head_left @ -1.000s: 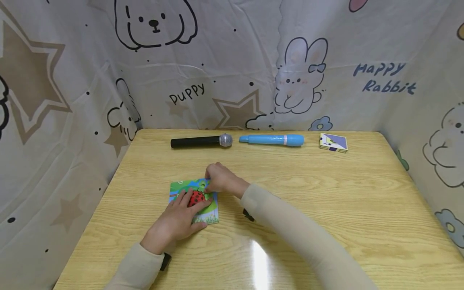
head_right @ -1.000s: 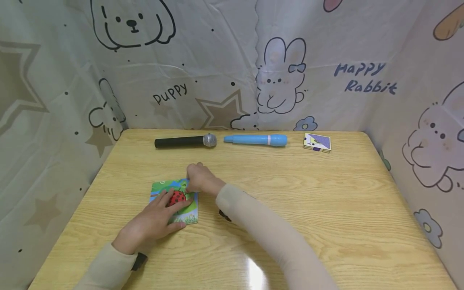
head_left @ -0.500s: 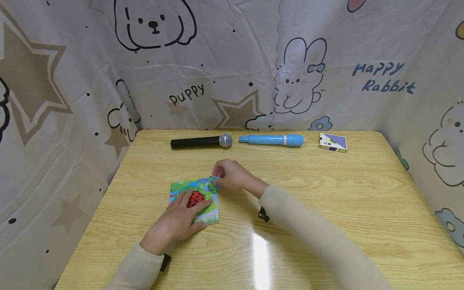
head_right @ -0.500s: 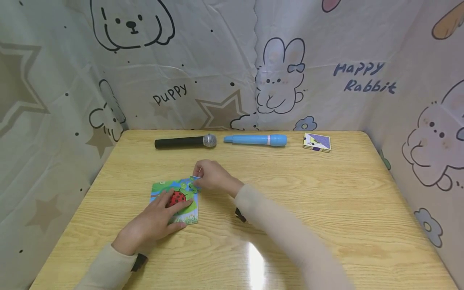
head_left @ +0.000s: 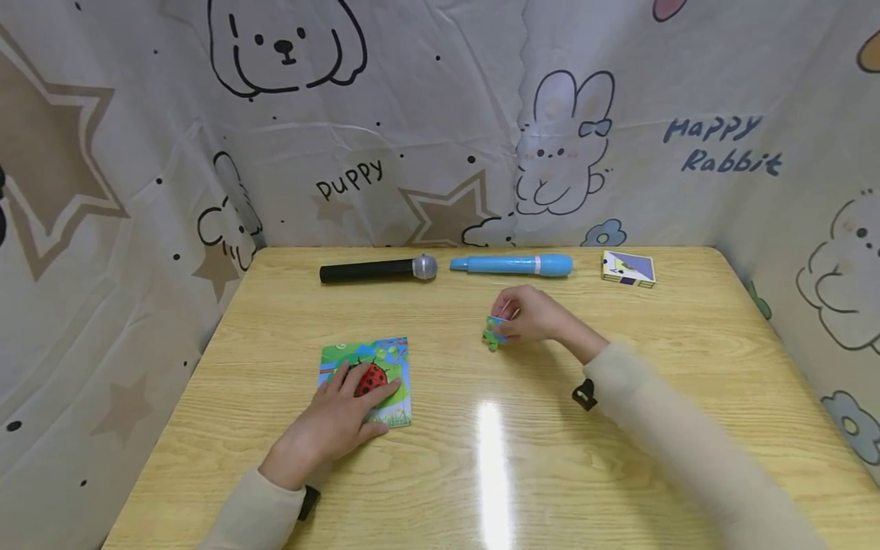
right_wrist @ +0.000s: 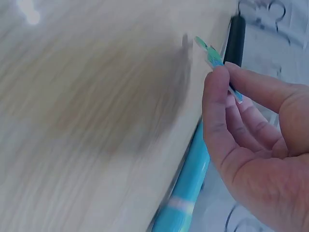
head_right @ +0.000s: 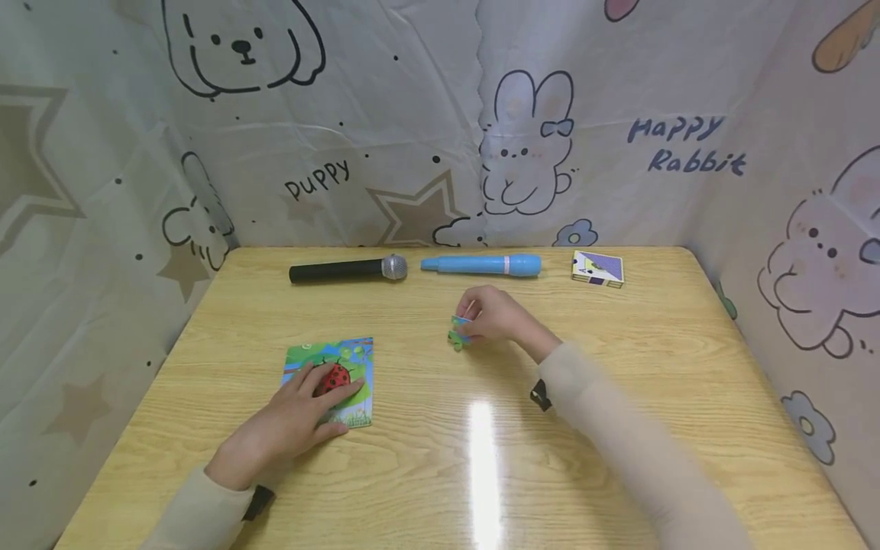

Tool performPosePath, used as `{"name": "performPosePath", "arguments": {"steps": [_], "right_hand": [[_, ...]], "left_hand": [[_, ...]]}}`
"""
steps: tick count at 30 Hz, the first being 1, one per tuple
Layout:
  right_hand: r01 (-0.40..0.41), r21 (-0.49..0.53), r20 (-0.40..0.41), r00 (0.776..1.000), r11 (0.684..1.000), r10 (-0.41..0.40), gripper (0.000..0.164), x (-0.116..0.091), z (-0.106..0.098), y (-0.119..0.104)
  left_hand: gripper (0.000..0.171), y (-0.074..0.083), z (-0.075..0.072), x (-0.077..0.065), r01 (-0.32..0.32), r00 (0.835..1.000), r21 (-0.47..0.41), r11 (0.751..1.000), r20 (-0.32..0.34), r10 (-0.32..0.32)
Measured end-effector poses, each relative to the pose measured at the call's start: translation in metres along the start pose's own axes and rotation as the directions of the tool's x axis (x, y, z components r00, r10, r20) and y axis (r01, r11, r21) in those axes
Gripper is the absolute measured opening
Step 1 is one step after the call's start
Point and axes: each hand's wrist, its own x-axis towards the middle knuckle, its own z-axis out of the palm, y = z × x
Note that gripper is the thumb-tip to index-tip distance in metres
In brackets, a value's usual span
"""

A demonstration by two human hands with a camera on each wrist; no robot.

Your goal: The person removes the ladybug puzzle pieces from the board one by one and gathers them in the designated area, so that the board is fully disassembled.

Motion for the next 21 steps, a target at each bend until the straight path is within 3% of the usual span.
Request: {"name": "performPosePath", "arguments": {"steps": [7, 12, 21], "right_hand": [[-0.064, -0.041, -0.005, 0.998, 0.997, 0.064, 0.017, -0.024, -0.040, 0.046], [-0.095, -0.081, 0.026, 0.995, 0.992, 0.097, 0.018, -0.045, -0.061, 0.074], [-0.032, -0.187, 0.032, 0.999, 0.982, 0.039, 0.023, -0.068, -0.086, 0.095]], "left_hand": [[0.064, -0.001, 0.000, -0.003, -0.052, 0.998, 0.070, 0.996, -0.030, 0.055], [0.064, -0.003, 0.002, -0.004, -0.051, 0.998, 0.094, 0.994, -0.027, 0.054], [0.063, -0.006, 0.006, -0.001, -0.062, 0.996, 0.066, 0.996, -0.066, 0.067]]}}
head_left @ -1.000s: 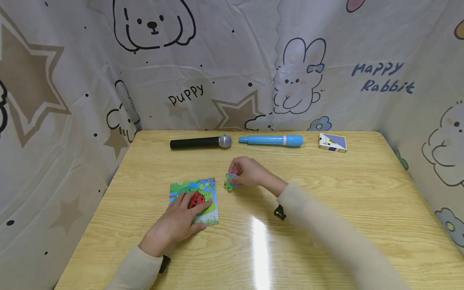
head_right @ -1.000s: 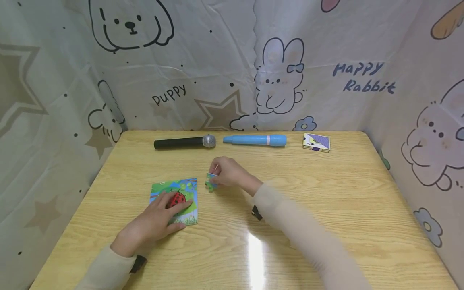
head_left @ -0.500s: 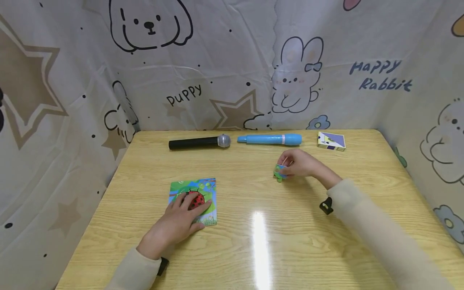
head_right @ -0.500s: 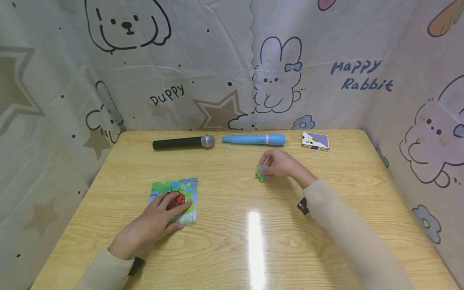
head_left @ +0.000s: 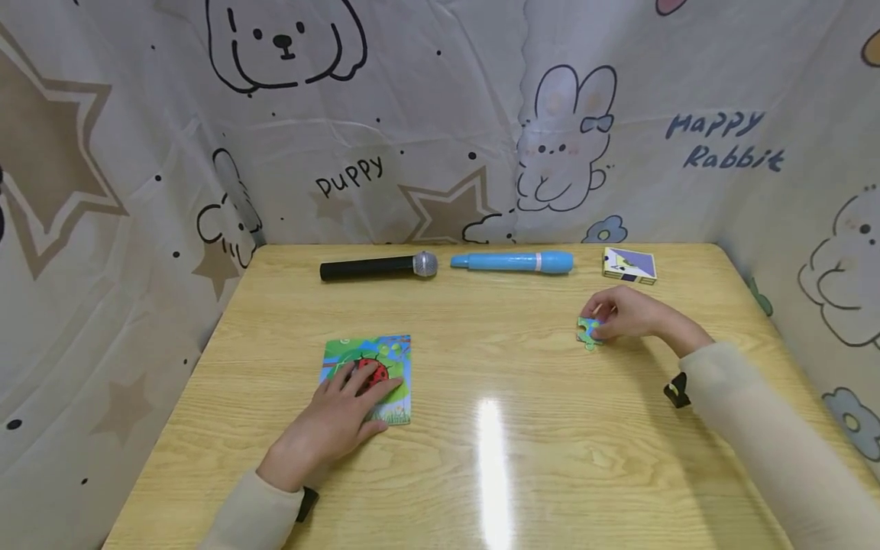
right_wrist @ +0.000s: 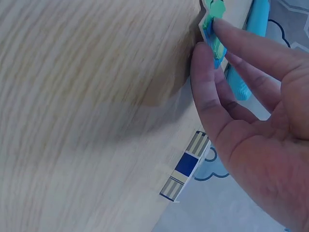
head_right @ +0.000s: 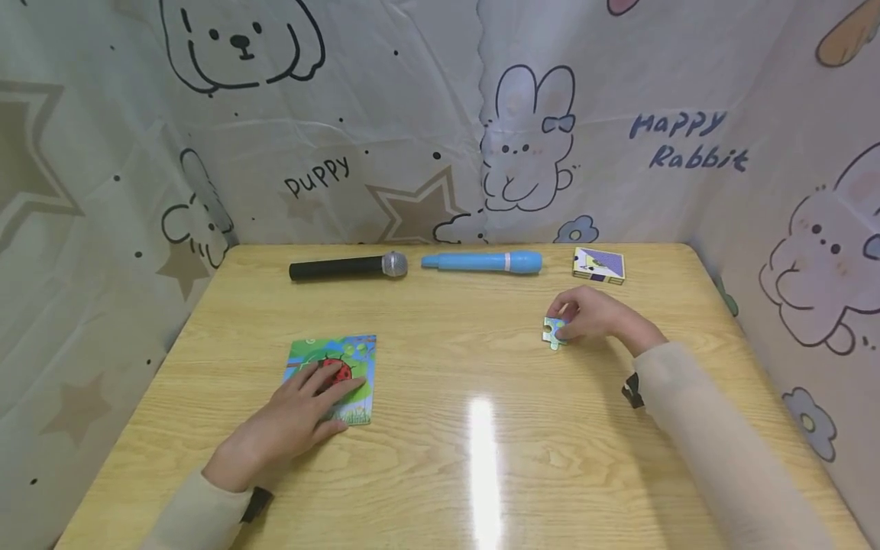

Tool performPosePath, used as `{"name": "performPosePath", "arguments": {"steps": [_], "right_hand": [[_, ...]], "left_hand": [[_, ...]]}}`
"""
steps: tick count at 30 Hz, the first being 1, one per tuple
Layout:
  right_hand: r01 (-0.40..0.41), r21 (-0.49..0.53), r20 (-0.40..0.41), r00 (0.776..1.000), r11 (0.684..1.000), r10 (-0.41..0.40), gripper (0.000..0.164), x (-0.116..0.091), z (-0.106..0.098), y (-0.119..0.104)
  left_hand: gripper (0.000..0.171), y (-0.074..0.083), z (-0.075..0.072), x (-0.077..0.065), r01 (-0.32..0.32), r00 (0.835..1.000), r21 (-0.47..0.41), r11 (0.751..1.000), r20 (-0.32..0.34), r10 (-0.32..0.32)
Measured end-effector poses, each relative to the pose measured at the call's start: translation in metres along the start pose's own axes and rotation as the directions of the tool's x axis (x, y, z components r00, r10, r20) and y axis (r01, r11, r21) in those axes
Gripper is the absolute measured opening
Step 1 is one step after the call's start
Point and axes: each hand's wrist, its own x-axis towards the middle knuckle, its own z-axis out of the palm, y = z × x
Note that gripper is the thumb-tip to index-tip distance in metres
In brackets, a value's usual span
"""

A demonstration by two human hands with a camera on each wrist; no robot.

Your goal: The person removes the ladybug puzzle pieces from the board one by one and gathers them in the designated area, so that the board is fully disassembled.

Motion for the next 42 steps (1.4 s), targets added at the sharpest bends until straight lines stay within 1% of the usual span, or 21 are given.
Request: {"name": "performPosePath", "arguments": {"steps": [4, 7, 9, 12, 18, 21, 24, 27, 31, 36, 42], "right_hand": [[0.016, -0.021, -0.009, 1.000, 1.000, -0.016, 0.022, 0.001, -0.001, 0.003], [0.003, -0.053, -0.026, 1.000, 0.999, -0.005, 0.020, 0.004, 0.000, 0.003], [-0.003, -0.070, -0.032, 0.999, 0.998, 0.001, 0.019, 0.005, 0.000, 0.003], [-0.026, -0.079, -0.019, 1.000, 0.997, 0.024, 0.018, 0.006, 0.001, 0.000], [-0.060, -0.093, -0.005, 0.998, 0.994, 0.059, 0.016, 0.005, 0.000, -0.006], [-0.055, -0.132, -0.025, 0.998, 0.990, 0.052, 0.016, 0.005, 0.001, -0.007], [-0.045, -0.176, -0.044, 0.998, 0.983, 0.038, 0.015, 0.008, 0.004, -0.013], [-0.042, -0.194, -0.063, 0.998, 0.980, 0.030, 0.013, 0.017, 0.009, -0.024], [-0.016, -0.207, -0.080, 0.997, 0.978, -0.001, 0.015, 0.040, 0.017, -0.048], [0.076, -0.248, -0.063, 0.994, 0.966, -0.095, 0.016, 0.073, 0.028, -0.086], [0.198, -0.294, -0.022, 0.977, 0.935, -0.214, 0.018, 0.103, 0.050, -0.139]], "left_hand": [[0.065, 0.000, 0.000, 0.000, 0.019, 1.000, -0.011, 1.000, -0.002, -0.019], [0.065, -0.001, -0.001, 0.000, 0.030, 1.000, -0.025, 0.999, 0.009, -0.030], [0.064, -0.001, 0.000, 0.000, 0.030, 0.999, -0.026, 0.999, 0.013, -0.029], [0.063, -0.001, 0.000, 0.001, 0.032, 0.999, -0.023, 0.999, 0.017, -0.031], [0.064, -0.001, 0.000, 0.002, 0.025, 1.000, -0.013, 1.000, 0.008, -0.025], [0.064, 0.000, 0.000, 0.002, 0.014, 1.000, -0.008, 1.000, -0.001, -0.014], [0.064, 0.001, 0.000, 0.001, 0.014, 1.000, -0.004, 1.000, -0.001, -0.014], [0.063, 0.002, -0.001, 0.001, 0.023, 1.000, -0.011, 1.000, 0.018, -0.023], [0.061, 0.004, -0.002, 0.001, 0.030, 0.999, -0.033, 0.999, 0.036, -0.029], [0.061, 0.004, -0.003, 0.000, 0.039, 0.998, -0.048, 0.998, 0.046, -0.037], [0.062, 0.003, -0.003, -0.001, 0.044, 0.998, -0.069, 0.997, 0.056, -0.040]]}}
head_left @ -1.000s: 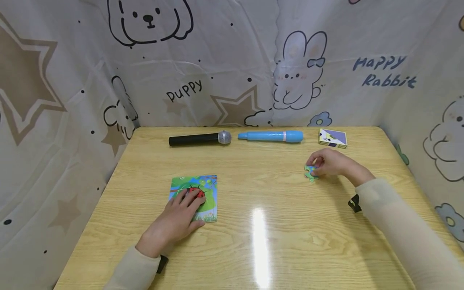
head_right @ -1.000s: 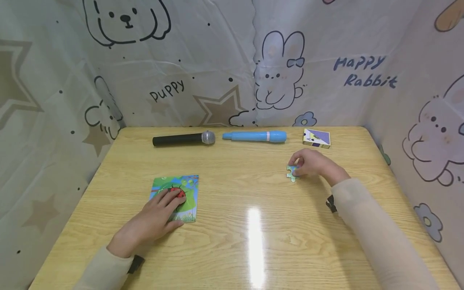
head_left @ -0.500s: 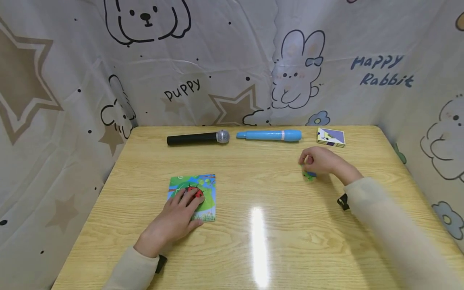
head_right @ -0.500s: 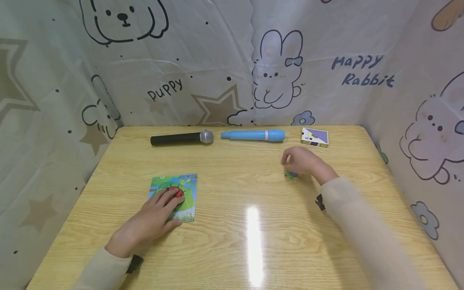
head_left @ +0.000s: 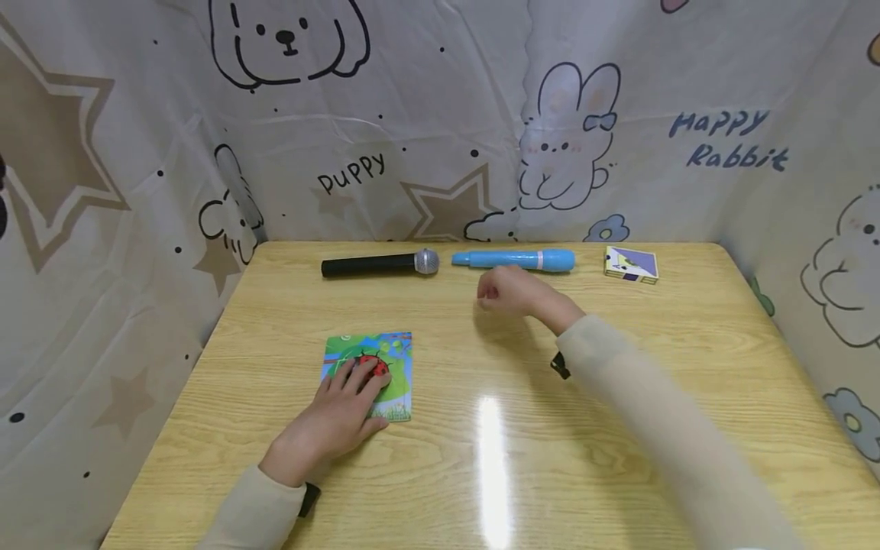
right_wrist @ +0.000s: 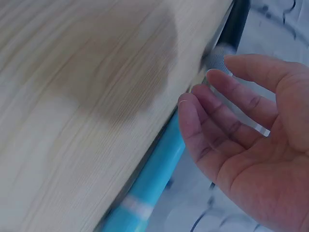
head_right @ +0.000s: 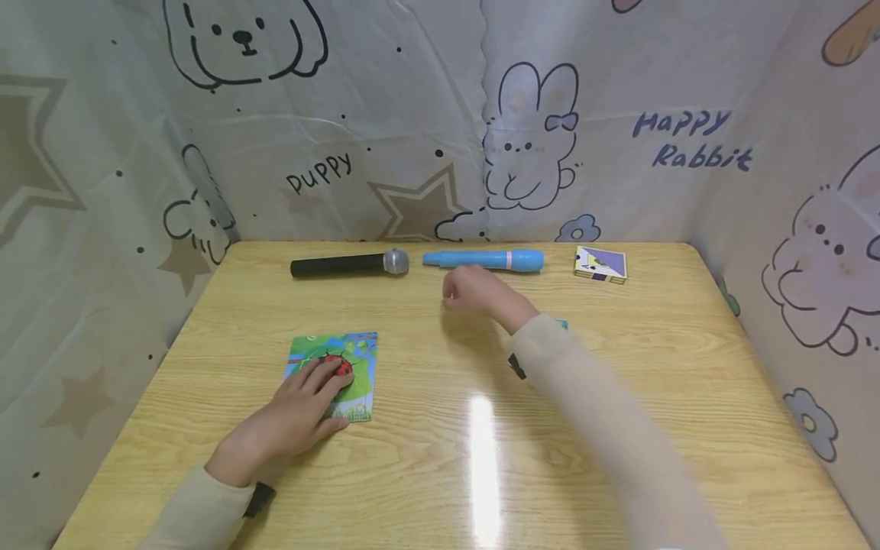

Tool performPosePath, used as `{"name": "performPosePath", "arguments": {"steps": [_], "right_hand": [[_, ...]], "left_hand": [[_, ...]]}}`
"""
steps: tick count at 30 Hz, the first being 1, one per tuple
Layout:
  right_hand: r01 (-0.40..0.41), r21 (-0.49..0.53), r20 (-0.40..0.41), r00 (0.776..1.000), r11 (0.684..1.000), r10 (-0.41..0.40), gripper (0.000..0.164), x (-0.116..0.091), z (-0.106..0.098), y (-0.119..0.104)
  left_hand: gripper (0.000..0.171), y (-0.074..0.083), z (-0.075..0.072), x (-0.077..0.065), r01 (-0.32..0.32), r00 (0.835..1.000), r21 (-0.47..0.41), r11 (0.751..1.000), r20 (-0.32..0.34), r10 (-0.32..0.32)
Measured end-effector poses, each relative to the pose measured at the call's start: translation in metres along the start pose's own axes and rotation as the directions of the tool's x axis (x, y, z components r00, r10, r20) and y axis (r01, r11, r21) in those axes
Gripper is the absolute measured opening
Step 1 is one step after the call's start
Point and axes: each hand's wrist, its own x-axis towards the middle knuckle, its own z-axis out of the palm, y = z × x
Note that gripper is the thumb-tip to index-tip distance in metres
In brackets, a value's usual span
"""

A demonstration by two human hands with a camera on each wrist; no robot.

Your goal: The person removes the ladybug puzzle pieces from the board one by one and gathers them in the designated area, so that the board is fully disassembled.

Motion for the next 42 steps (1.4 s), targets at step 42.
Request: {"name": "performPosePath", "arguments": {"steps": [42], "right_hand": [[-0.060, -0.096, 0.042, 0.997, 0.994, 0.064, 0.016, 0.059, 0.101, -0.164]], "left_hand": [[0.062, -0.008, 0.007, -0.003, -0.088, 0.986, 0.068, 0.994, -0.135, 0.096]]}}
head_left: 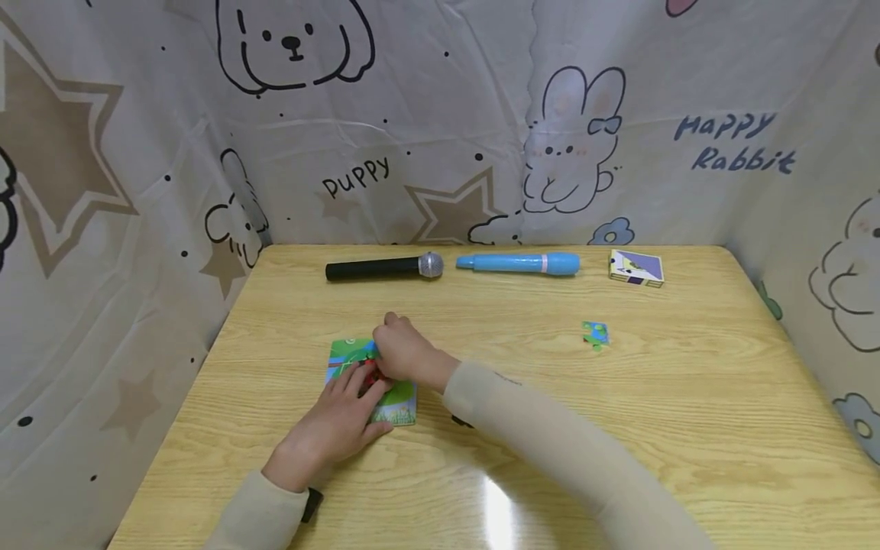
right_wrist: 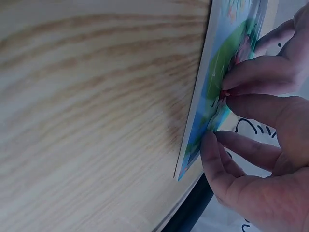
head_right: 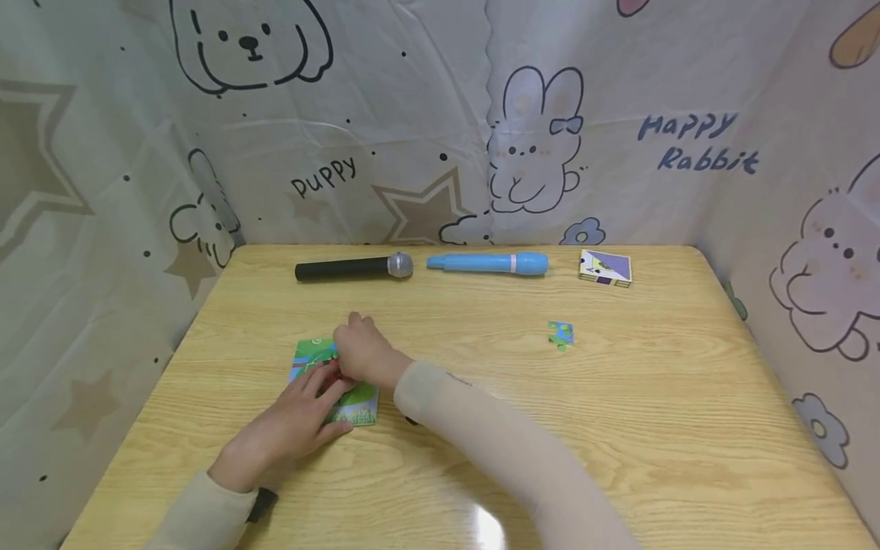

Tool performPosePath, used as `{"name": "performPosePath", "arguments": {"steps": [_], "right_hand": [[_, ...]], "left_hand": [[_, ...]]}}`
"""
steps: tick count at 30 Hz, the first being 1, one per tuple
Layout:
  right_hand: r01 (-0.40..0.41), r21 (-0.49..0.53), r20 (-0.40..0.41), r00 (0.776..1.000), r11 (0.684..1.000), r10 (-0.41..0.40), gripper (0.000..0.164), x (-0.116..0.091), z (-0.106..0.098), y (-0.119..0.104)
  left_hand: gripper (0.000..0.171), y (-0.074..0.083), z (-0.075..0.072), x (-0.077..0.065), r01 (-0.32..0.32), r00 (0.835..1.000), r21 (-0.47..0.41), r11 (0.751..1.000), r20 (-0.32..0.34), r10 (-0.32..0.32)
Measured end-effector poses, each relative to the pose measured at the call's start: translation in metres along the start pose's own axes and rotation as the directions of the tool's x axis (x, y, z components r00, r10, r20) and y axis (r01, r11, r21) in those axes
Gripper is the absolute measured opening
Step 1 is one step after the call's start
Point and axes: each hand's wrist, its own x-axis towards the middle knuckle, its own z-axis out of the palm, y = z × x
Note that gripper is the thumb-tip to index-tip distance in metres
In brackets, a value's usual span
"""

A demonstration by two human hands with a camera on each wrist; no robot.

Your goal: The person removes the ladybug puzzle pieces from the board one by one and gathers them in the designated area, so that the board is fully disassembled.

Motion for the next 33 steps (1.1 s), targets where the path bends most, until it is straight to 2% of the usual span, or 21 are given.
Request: {"name": "performPosePath", "arguments": {"steps": [3, 7, 9, 15, 21, 24, 33], "right_hand": [[-0.009, 0.018, 0.014, 1.000, 1.000, 0.009, 0.018, -0.001, -0.001, 0.001], [-0.027, 0.058, 0.050, 0.998, 0.998, 0.025, 0.026, 0.000, -0.006, 0.002], [-0.039, 0.084, 0.060, 0.998, 0.996, 0.034, 0.028, 0.002, -0.007, 0.004], [-0.044, 0.127, 0.058, 0.998, 0.991, 0.037, 0.028, 0.004, -0.007, 0.009], [0.057, 0.014, 0.017, 0.998, 0.998, -0.057, 0.025, 0.002, -0.002, 0.001], [0.083, -0.032, -0.001, 0.997, 0.996, -0.083, 0.023, 0.001, 0.001, -0.004], [0.000, 0.041, 0.011, 1.000, 0.999, 0.000, 0.014, 0.002, -0.004, -0.008]], "left_hand": [[0.063, -0.001, 0.001, 0.001, 0.037, 0.999, -0.024, 0.999, 0.000, -0.037], [0.067, -0.002, -0.005, 0.002, 0.140, 0.988, -0.069, 0.988, 0.078, -0.134], [0.067, -0.002, -0.007, 0.002, 0.163, 0.982, -0.080, 0.983, 0.110, -0.154], [0.068, -0.002, -0.008, 0.003, 0.162, 0.980, -0.077, 0.984, 0.128, -0.152], [0.070, -0.005, -0.009, 0.002, 0.179, 0.977, -0.061, 0.982, 0.131, -0.170], [0.071, -0.005, -0.010, 0.001, 0.177, 0.977, -0.052, 0.983, 0.129, -0.169], [0.069, -0.004, -0.008, 0.003, 0.166, 0.980, -0.067, 0.984, 0.125, -0.156]]}}
